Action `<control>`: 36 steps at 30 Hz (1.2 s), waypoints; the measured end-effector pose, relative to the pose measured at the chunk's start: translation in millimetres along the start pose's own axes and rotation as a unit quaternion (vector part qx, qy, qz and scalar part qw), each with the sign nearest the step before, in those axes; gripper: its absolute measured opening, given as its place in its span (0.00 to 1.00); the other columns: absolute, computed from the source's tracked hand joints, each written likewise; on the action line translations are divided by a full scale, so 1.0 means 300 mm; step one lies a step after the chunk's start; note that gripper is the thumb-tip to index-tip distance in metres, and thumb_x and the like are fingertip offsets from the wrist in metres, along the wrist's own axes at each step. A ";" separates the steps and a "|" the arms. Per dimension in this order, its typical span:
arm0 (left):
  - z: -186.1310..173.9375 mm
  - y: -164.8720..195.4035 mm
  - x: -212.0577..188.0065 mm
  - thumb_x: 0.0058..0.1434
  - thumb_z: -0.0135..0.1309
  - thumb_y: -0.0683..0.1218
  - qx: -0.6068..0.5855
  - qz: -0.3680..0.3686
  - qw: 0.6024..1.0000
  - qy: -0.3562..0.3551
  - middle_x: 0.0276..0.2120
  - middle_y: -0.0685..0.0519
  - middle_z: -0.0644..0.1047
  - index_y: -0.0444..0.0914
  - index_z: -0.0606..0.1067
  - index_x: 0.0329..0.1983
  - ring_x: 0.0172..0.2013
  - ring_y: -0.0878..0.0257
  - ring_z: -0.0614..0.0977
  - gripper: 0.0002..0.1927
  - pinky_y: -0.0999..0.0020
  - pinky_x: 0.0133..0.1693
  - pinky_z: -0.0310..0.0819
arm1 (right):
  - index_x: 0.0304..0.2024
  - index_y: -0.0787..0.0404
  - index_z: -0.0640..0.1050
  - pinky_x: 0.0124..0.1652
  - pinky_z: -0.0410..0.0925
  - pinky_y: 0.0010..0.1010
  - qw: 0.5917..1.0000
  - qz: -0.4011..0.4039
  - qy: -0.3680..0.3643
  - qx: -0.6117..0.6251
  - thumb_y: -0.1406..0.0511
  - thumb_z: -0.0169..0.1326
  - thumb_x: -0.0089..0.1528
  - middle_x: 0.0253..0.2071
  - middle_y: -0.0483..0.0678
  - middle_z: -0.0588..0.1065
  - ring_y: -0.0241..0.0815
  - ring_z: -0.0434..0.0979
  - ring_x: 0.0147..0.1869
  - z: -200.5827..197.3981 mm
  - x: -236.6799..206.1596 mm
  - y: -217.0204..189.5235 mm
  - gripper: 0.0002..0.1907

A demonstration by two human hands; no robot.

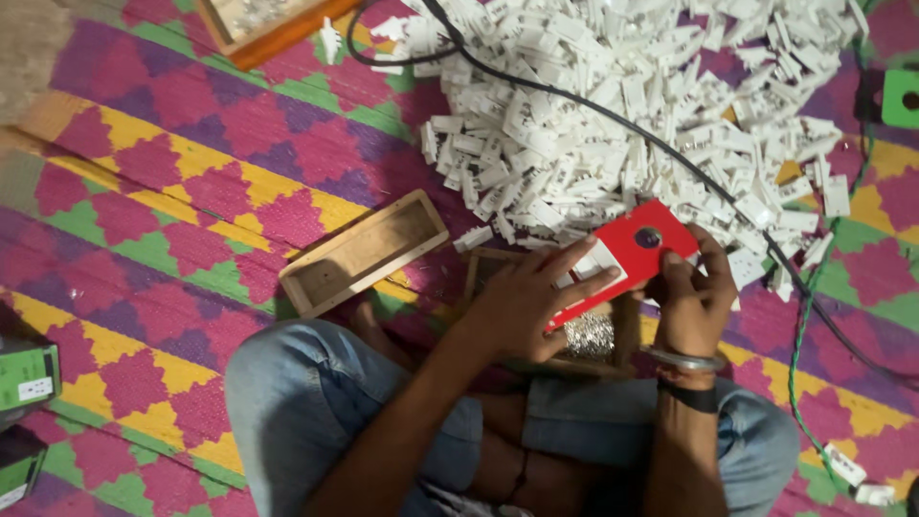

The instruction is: The person sits on a colorful mat and assembles small white electrical components onto red and green plastic backplates. They pick up components, align them with the backplate, and secure them using small metal fasteners from a wooden box.

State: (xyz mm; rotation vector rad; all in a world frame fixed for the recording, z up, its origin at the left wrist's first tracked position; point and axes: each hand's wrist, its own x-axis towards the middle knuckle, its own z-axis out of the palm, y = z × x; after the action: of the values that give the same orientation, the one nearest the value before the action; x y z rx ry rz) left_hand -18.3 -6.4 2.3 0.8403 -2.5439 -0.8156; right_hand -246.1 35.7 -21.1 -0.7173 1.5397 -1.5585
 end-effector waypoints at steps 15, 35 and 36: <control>0.134 -0.174 -0.021 0.58 0.48 0.44 -0.730 -0.297 0.605 0.116 0.66 0.47 0.65 0.40 0.56 0.73 0.55 0.58 0.76 0.38 0.67 0.33 0.72 | 0.40 0.58 0.80 0.36 0.73 0.48 0.796 -0.248 -0.276 -0.478 0.66 0.60 0.51 0.42 0.59 0.78 0.63 0.80 0.40 0.032 -0.165 0.143 0.14; 0.203 -0.181 -0.050 0.61 0.47 0.44 -0.870 -0.233 0.433 0.039 0.59 0.41 0.76 0.33 0.68 0.66 0.42 0.59 0.78 0.27 0.62 0.39 0.77 | 0.39 0.66 0.82 0.22 0.61 0.21 0.983 0.140 -0.113 -0.033 0.75 0.55 0.61 0.34 0.51 0.82 0.33 0.79 0.29 0.018 -0.046 0.118 0.07; 0.201 -0.176 -0.050 0.64 0.47 0.44 -0.873 -0.233 0.427 0.038 0.55 0.43 0.76 0.33 0.69 0.63 0.41 0.58 0.78 0.24 0.60 0.40 0.77 | 0.39 0.67 0.82 0.22 0.60 0.20 0.984 0.142 -0.107 0.005 0.75 0.55 0.61 0.34 0.52 0.81 0.33 0.79 0.29 0.018 -0.034 0.114 0.06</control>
State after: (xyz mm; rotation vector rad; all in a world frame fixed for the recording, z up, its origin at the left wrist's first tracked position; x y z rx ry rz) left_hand -12.4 -7.0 -79.0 0.5240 -0.1501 -2.4768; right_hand -230.9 44.1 -52.8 -0.6075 1.4040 -1.2360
